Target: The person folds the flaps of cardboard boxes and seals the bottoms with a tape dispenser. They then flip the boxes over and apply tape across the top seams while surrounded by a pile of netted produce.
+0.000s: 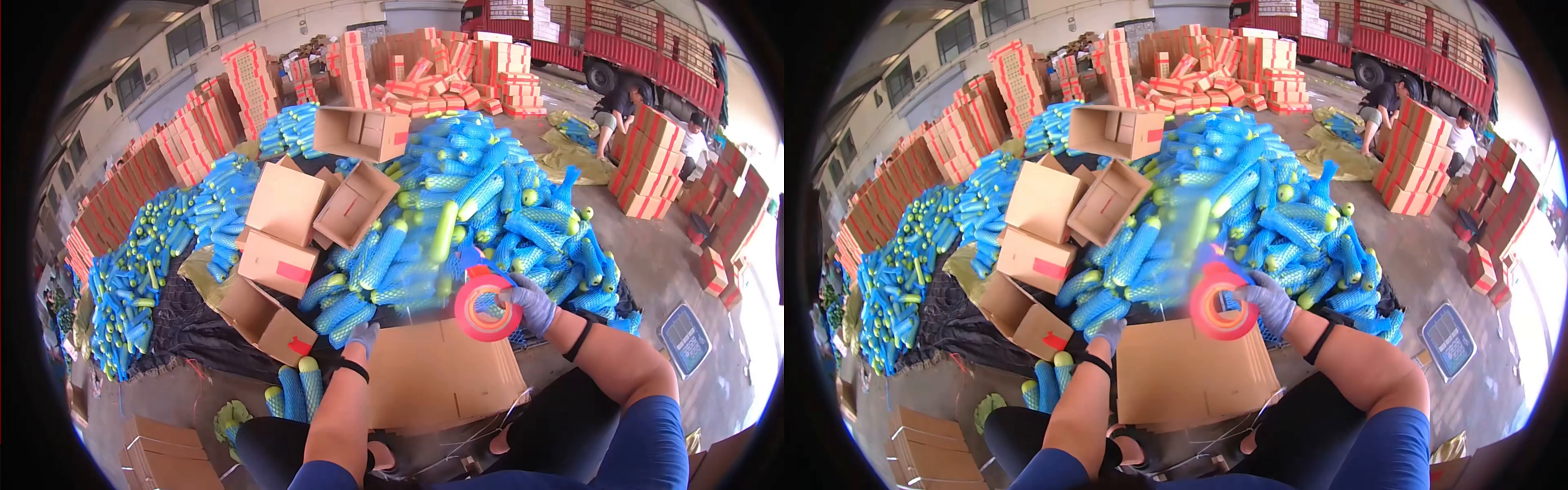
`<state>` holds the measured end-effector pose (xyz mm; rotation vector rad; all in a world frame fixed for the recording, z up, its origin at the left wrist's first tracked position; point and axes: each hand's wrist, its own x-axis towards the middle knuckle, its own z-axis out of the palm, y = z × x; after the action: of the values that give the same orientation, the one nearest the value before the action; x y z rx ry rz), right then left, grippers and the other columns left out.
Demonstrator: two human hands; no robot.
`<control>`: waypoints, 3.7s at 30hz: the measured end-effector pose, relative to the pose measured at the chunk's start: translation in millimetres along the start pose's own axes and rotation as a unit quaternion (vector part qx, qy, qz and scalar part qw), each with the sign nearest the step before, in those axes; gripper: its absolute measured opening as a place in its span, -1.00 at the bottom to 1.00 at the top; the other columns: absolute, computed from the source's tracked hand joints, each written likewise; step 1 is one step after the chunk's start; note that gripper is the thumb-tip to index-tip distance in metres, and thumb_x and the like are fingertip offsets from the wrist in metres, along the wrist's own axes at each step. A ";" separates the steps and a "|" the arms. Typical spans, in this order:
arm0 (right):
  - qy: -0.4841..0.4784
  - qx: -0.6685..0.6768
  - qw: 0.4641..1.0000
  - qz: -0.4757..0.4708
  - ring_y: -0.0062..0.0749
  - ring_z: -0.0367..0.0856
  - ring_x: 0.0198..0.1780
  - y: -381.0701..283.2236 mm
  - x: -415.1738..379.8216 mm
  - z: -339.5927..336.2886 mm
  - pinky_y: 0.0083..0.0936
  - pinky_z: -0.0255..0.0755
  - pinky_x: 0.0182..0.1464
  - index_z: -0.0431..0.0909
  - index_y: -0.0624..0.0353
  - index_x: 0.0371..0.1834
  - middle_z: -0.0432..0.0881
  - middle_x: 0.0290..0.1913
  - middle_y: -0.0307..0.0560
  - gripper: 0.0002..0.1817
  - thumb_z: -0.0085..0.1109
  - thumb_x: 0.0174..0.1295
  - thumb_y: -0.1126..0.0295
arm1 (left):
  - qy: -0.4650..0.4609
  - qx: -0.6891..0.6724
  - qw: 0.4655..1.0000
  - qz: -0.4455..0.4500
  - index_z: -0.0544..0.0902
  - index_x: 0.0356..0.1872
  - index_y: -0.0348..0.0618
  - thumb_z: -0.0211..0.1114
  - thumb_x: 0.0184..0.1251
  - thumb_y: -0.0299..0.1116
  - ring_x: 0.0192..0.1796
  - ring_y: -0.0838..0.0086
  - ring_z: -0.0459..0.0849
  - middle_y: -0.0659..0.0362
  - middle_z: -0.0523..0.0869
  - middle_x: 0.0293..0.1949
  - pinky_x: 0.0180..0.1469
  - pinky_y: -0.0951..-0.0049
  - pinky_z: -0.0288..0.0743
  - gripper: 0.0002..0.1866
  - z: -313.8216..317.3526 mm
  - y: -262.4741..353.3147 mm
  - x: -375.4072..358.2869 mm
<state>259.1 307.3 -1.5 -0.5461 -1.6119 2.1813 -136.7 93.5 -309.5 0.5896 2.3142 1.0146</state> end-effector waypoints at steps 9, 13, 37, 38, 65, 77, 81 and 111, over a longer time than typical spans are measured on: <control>-0.012 -0.163 0.981 0.101 -0.40 0.57 0.03 73.3 5.0 -64.2 -0.38 0.51 0.14 0.43 0.35 0.21 0.60 -0.01 -0.03 -0.33 0.49 0.06 0.31 | 0.169 0.100 0.935 -0.297 0.45 0.39 -0.06 0.52 0.09 0.00 0.32 -0.05 0.58 -0.12 0.61 0.26 0.35 0.13 0.49 -0.18 41.3 -6.4 -132.5; 0.021 -0.165 0.975 0.144 -0.37 0.59 -0.02 73.2 18.0 -63.2 -0.38 0.52 0.09 0.46 0.36 0.17 0.61 -0.03 -0.03 -0.33 0.51 0.02 0.28 | -0.040 -0.121 0.981 -0.147 0.63 0.15 -0.19 0.44 0.23 -0.08 0.00 0.16 0.76 -0.05 0.76 -0.15 0.07 0.21 0.61 -0.46 54.0 -140.6 -47.4; -0.323 -0.603 0.653 -0.325 0.02 0.62 -0.07 -0.9 -13.2 34.8 -0.11 0.48 0.01 0.65 0.00 -0.37 0.64 -0.18 -0.03 -0.68 0.41 -0.28 0.26 | -0.419 -0.507 0.747 0.098 0.63 0.13 -0.23 0.32 0.30 0.13 0.02 0.31 0.67 -0.01 0.69 0.05 0.11 0.23 0.54 -0.38 -134.9 137.7 -186.3; -0.319 -0.587 0.665 -0.335 0.02 0.63 -0.11 -0.9 -15.4 36.6 -0.12 0.49 -0.02 0.65 0.01 -0.42 0.65 -0.22 -0.03 -0.72 0.41 -0.28 0.25 | -0.429 -0.253 0.847 0.188 0.61 0.13 -0.25 0.33 0.29 0.17 0.03 0.32 0.65 0.01 0.70 0.00 0.11 0.26 0.53 -0.34 -134.7 138.9 -173.0; -0.364 -0.644 0.664 -0.110 0.07 0.69 -0.15 -9.0 -71.2 36.6 -0.12 0.57 -0.13 0.58 0.08 -0.09 0.67 -0.22 0.04 -0.48 0.47 -0.17 0.18 | -0.076 0.025 0.981 -0.178 0.49 0.29 -0.15 -0.02 0.54 -0.22 -0.03 0.16 0.77 -0.09 0.74 0.00 -0.18 0.06 0.59 -0.58 -121.6 174.4 -180.8; -0.418 -0.266 0.868 0.027 -0.31 0.64 -0.14 15.3 -25.5 -0.9 -0.36 0.50 -0.11 0.49 0.30 0.07 0.65 -0.20 -0.06 -0.22 0.52 -0.03 -0.10 | -0.146 0.567 0.811 -0.002 -0.02 0.52 -0.41 0.28 0.35 -0.10 0.25 0.08 0.68 -0.19 0.65 0.24 0.24 0.11 0.55 -0.08 -3.7 187.7 -223.0; -0.299 -0.044 0.946 0.115 -0.35 0.69 -0.32 30.5 -11.0 -1.7 -0.37 0.60 -0.22 0.54 0.28 0.09 0.67 -0.33 -0.03 -0.30 0.49 -0.08 0.07 | -0.093 0.404 0.910 0.019 -0.17 0.60 -0.34 0.10 0.42 0.20 0.28 -0.06 0.63 -0.34 0.53 0.30 0.28 0.10 0.51 0.04 -12.4 220.6 -239.2; -0.089 -0.009 0.995 0.034 -0.28 0.63 0.12 34.3 17.0 -44.1 -0.34 0.54 0.19 0.25 0.34 0.40 0.61 0.10 0.02 -0.13 0.43 0.09 0.15 | -0.130 0.221 0.924 0.284 0.68 -0.46 -0.15 0.37 0.25 0.14 -0.26 -0.02 0.68 -0.03 0.71 -0.40 -0.16 0.09 0.53 -0.52 18.6 195.9 -218.9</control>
<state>264.9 342.5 -47.7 -0.4264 -1.7282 2.3254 74.8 98.2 -104.8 1.5464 2.1709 0.5751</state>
